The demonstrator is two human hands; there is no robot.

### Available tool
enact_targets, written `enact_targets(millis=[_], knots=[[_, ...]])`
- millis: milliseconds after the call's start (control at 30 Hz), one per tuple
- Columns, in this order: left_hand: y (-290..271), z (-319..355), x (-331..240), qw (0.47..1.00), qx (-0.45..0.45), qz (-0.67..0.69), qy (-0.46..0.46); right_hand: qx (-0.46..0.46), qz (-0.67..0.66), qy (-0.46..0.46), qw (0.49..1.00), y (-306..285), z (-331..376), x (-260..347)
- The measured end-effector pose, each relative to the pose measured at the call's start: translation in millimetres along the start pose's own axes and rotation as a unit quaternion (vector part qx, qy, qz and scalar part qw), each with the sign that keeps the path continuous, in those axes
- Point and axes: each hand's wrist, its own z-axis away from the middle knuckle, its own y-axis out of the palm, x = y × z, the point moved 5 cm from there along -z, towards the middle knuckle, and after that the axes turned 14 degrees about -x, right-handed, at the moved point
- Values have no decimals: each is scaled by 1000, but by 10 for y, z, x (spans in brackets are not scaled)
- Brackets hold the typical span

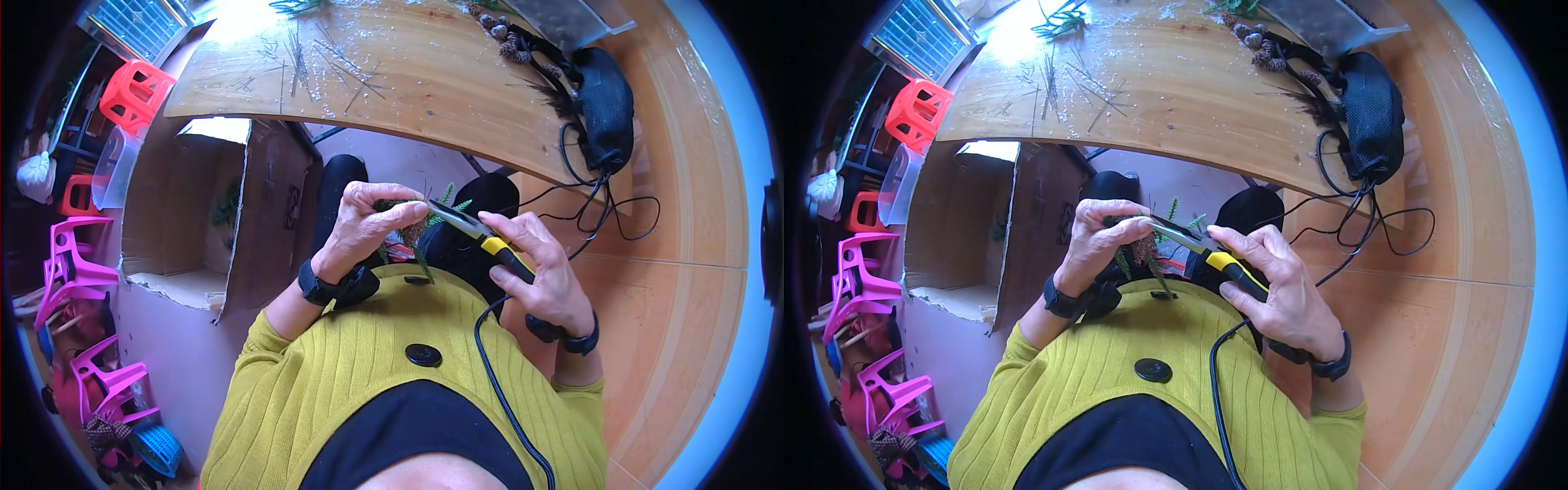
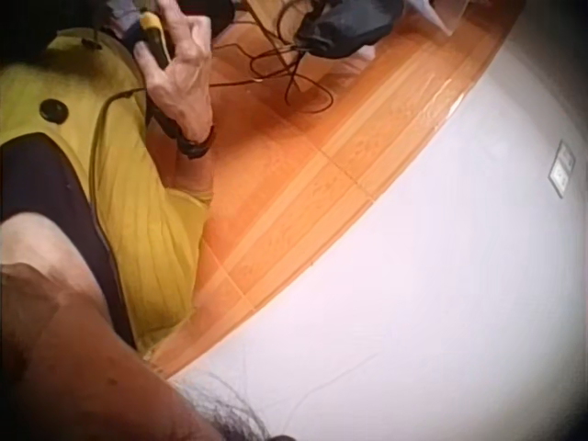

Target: Assembling artificial foliage by cutting and securing wire components with pliers.

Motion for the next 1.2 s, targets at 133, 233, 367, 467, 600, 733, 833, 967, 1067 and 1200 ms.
enact_targets(millis=[133, 233, 367, 467, 600, 733, 833, 967, 1067, 1200], knots=[[58, 13, -14, 1000, 18, 14, -5, -34, 25, 27, 999, -22, 103, -102], [98, 39, -14, 999, 40, 16, -22, -43, 27, 12, 999, -38, 104, -127], [110, 74, -51, 998, 60, 30, 7, -33, 14, -12, 999, -55, 84, -116], [108, 87, -18, 991, 106, 62, -54, -15, 1, -35, 999, -79, 37, -136], [173, 95, -18, 972, 161, 142, -96, 10, -18, -76, 997, -106, -10, -139], [198, 78, 48, 948, 225, 199, -107, 16, -32, -103, 994, -87, -19, -98], [180, 59, 12, 959, 172, 178, -139, 10, -35, -112, 993, -37, 10, -75], [147, 18, 8, 990, 91, 37, -98, -57, -29, -51, 997, 144, 148, -177], [140, -9, -16, 995, 52, -84, -10, -53, -93, 195, 975, 327, 262, -365], [157, -1, -122, 928, 0, -293, 229, -14, -266, 385, 884, 413, 313, -360]])
